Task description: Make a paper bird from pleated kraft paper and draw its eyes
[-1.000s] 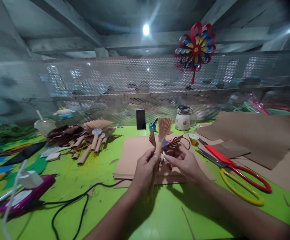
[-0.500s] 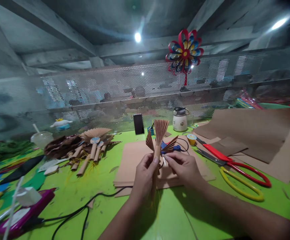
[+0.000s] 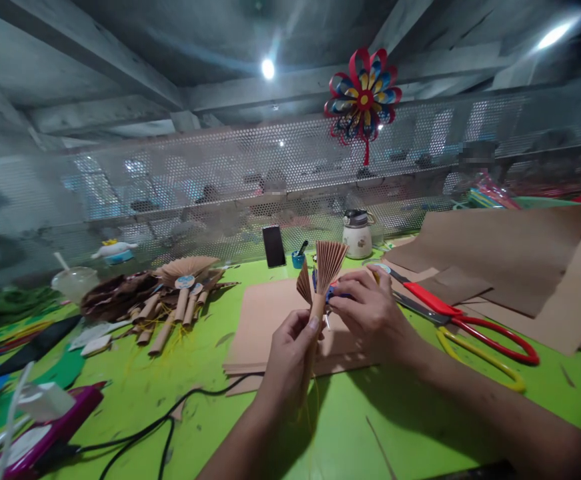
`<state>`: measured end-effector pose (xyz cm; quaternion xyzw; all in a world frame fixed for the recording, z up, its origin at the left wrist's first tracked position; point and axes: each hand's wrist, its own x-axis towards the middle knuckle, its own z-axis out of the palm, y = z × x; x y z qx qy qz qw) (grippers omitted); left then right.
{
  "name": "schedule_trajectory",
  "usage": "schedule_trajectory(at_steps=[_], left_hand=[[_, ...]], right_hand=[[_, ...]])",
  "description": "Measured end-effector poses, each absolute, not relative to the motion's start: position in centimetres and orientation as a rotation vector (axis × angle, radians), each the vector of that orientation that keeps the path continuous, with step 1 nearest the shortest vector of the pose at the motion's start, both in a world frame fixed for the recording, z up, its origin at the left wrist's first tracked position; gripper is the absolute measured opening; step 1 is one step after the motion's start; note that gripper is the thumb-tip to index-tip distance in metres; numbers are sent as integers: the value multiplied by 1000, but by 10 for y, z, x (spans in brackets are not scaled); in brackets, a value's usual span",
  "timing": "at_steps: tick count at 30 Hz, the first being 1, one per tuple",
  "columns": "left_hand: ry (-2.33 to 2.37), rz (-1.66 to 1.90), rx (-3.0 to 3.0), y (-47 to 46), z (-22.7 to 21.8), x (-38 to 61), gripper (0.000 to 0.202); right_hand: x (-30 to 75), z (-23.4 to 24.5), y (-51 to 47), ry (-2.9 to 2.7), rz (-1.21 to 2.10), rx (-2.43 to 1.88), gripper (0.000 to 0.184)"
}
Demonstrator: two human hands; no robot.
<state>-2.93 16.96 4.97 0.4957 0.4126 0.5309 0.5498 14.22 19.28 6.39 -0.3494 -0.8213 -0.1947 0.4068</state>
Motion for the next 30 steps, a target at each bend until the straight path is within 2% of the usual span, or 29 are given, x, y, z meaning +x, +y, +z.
schedule_trajectory(at_steps=[5,14,30], left_hand=[[1012,1242,1188,167,53,-28,24],[1000,1217,1204,169,50,-31,24],[993,1219,1254,170,47,-33,28]], right_hand=[[144,64,195,-2106,-411,-810,21],[152,64,204,-2175,-320,-670,20],[152,67,200,-2252,-459,-686,25]])
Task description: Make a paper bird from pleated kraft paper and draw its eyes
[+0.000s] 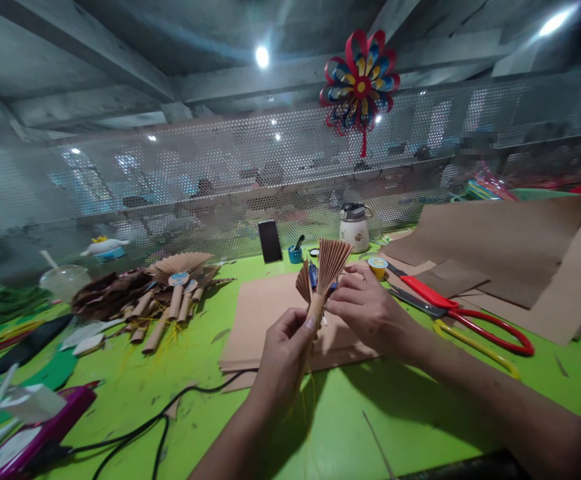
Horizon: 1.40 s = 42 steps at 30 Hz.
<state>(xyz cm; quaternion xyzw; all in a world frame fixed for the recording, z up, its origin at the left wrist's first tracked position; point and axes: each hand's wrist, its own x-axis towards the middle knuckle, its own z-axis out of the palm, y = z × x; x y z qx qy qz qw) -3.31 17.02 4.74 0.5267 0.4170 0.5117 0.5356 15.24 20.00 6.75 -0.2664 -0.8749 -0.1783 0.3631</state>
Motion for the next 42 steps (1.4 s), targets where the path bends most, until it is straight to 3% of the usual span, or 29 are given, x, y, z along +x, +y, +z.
schedule_trajectory(at_steps=[42], left_hand=[[966,1209,1223,170,45,-31,24]], right_hand=[[151,64,204,-2242,-431,-630,27]])
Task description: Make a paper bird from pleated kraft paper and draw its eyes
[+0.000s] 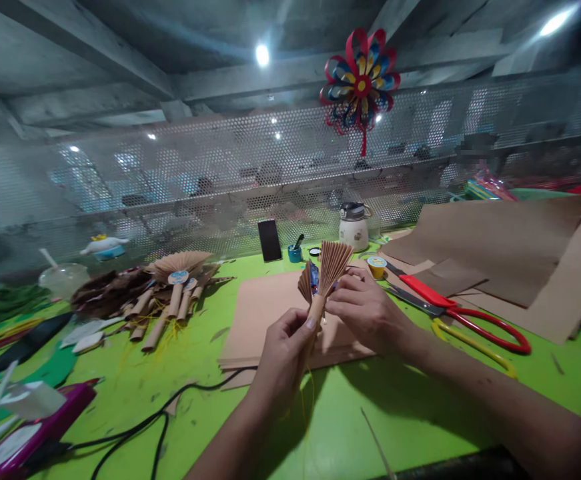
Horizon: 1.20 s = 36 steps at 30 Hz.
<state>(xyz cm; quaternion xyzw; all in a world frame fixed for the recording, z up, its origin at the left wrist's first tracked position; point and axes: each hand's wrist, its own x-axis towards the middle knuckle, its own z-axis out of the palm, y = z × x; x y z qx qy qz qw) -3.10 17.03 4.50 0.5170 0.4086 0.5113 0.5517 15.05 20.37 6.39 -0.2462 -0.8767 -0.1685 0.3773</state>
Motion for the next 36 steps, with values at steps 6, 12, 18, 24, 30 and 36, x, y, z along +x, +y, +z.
schedule_trajectory(at_steps=[6,12,18,24,30,36], left_hand=[[966,1209,1210,171,41,-32,23],[960,1212,1201,171,44,-31,22],[934,1223,1154,170,47,-30,20],[937,1231,1117,173,45,-34,21],[897,1279,1058,176,47,-34,21],[841,1291,1020,178,47,-33,33]], right_hand=[[151,62,202,-2246,-425,-632,26],[149,61,203,-2237,-453,-659,25],[148,67,198,-2198,-437,-741,19],[156,80,190,-2043,-304,-750,26],[156,77,189,-1552,-108,-748,5],[142,58,196,-1584,346,-915,26]])
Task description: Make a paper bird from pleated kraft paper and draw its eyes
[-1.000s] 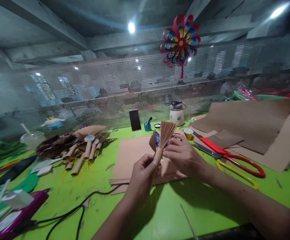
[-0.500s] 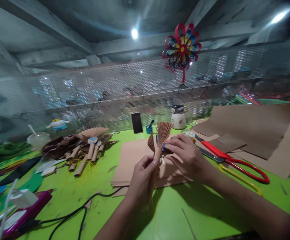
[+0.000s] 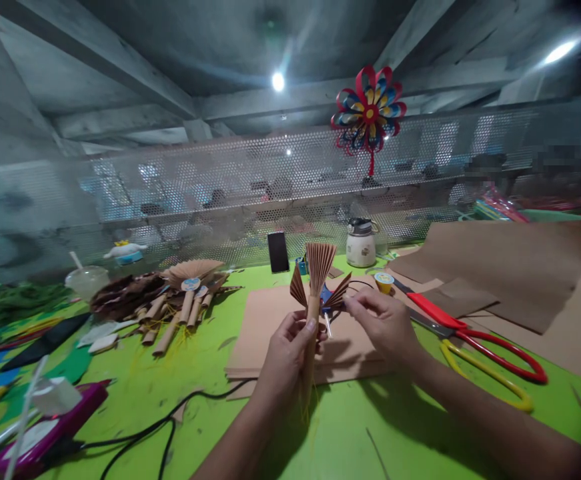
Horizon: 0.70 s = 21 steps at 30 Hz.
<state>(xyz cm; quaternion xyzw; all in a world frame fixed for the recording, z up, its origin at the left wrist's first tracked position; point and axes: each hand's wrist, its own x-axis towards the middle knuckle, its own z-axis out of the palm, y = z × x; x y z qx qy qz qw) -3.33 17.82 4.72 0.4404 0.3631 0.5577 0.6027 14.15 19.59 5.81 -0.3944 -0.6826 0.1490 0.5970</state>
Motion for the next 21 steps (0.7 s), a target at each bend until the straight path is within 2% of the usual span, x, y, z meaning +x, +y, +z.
schedule_trajectory(at_steps=[5,12,21], left_hand=[[851,1298,1007,180,45,-33,38],[842,1282,1031,182,43,-35,36],[907,1289,1054,180,43,-32,25]], right_hand=[[131,49,199,-1640,504,-961,32],[129,49,198,-1692,555,-892,31],[129,52,205,-1269,1203,-775,34]])
